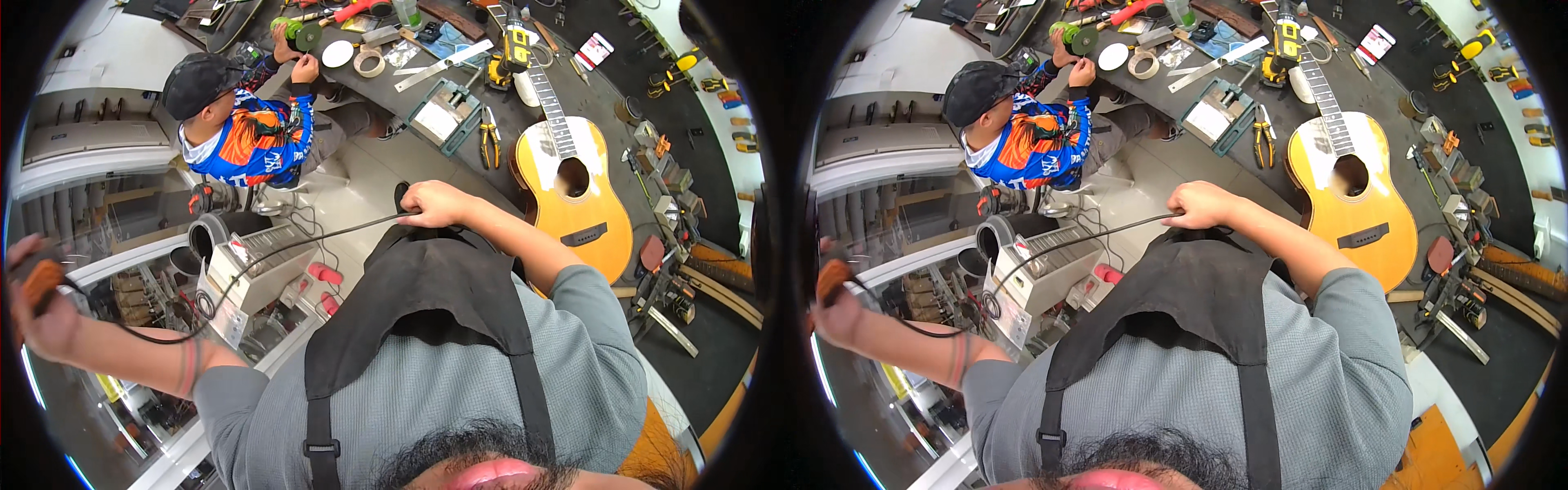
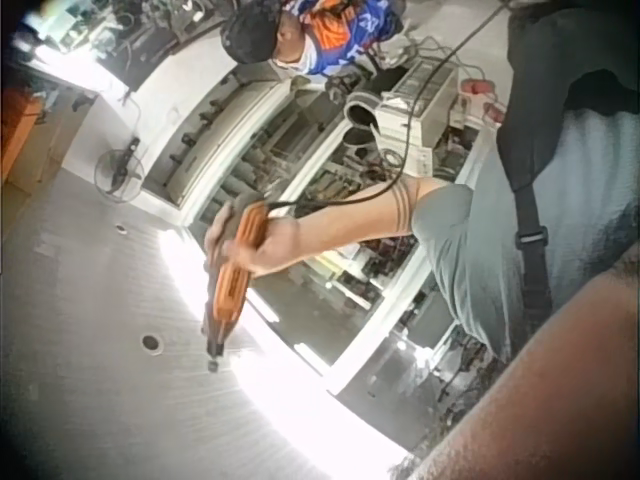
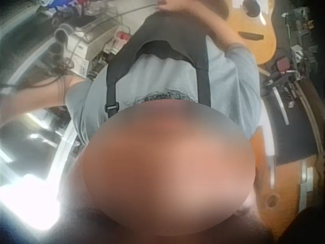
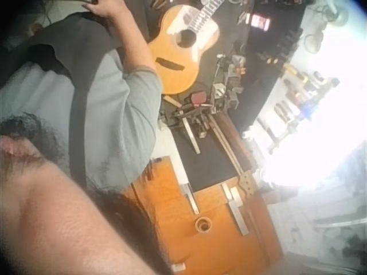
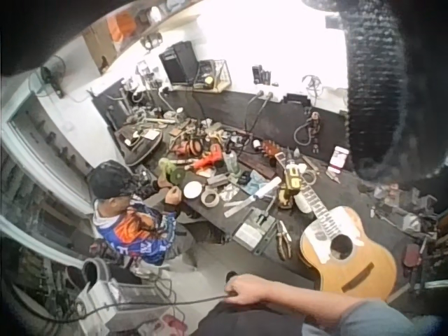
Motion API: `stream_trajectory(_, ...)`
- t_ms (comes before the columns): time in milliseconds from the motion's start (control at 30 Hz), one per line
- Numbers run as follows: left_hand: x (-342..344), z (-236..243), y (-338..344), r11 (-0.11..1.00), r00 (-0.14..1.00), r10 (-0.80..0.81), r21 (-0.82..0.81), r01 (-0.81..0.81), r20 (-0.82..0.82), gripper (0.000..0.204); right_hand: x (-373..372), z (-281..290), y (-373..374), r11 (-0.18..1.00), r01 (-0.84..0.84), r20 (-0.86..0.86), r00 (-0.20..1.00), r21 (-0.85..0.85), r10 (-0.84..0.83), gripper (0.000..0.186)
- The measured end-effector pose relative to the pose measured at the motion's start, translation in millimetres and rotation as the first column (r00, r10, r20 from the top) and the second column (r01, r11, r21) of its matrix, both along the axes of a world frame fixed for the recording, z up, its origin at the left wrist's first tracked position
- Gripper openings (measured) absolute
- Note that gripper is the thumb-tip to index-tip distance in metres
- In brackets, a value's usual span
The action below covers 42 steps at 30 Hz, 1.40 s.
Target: The person uses a rotary tool to grind and shape a small rectangular block of wood. They secure the block in a bench vise, operate the rotary tool on its edges, and then remove it to inspect the result. The person also handles a power drill and a guitar is visible on the workbench.
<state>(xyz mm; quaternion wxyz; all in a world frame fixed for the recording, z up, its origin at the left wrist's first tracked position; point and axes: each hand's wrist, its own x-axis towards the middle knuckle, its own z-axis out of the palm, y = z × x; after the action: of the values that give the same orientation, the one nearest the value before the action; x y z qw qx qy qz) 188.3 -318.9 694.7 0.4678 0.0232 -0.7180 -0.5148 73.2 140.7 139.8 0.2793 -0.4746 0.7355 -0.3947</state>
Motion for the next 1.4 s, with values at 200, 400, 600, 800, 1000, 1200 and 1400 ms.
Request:
stream_trajectory(200, -22.9, -252.3, 167.4, 0.858, 0.246, -0.184, 0.033, 0.512, 0.952, 0.054, -4.3, 80.3, -27.1, 0.980, -0.194, 0.115, 0.976, 0.053, 0.187, 0.050)
stream_trajectory(400, 23.4, -365.7, 229.8, 0.818, 0.089, -0.544, 0.503, 0.279, 0.834, 0.068, -11.5, 100.1, -20.3, 0.974, -0.211, 0.330, 0.917, -0.078, 0.225, 0.052)
stream_trajectory(600, 55.8, -385.5, 169.9, 0.904, 0.196, -0.420, 0.388, 0.181, 0.886, 0.058, -19.6, 87.0, -4.1, 0.962, 0.159, 0.118, 0.984, -0.222, -0.135, 0.054)
stream_trajectory(800, 112.2, -352.1, 61.6, 0.995, 0.355, 0.047, -0.011, -0.102, 0.934, 0.049, -18.8, 59.4, 45.1, 0.987, 0.112, -0.213, 0.968, -0.116, -0.135, 0.049)
stream_trajectory(1000, 169.0, -232.6, -2.7, 0.911, 0.627, 0.400, -0.214, -0.354, 0.669, 0.031, -3.6, -2.6, 61.9, 0.998, 0.054, -0.167, 0.984, -0.013, -0.055, 0.031)
stream_trajectory(1200, 181.7, -147.5, 17.1, 0.754, 0.467, 0.655, -0.558, -0.347, 0.595, 0.035, 13.4, -12.8, 3.9, 0.987, 0.012, -0.009, 1.000, -0.160, -0.014, 0.022)
stream_trajectory(1400, 232.7, -125.0, -6.5, 0.697, 0.493, 0.717, -0.522, -0.492, 0.493, 0.031, 2.7, -2.5, -21.7, 0.999, -0.009, -0.152, 0.988, -0.051, 0.001, 0.027)
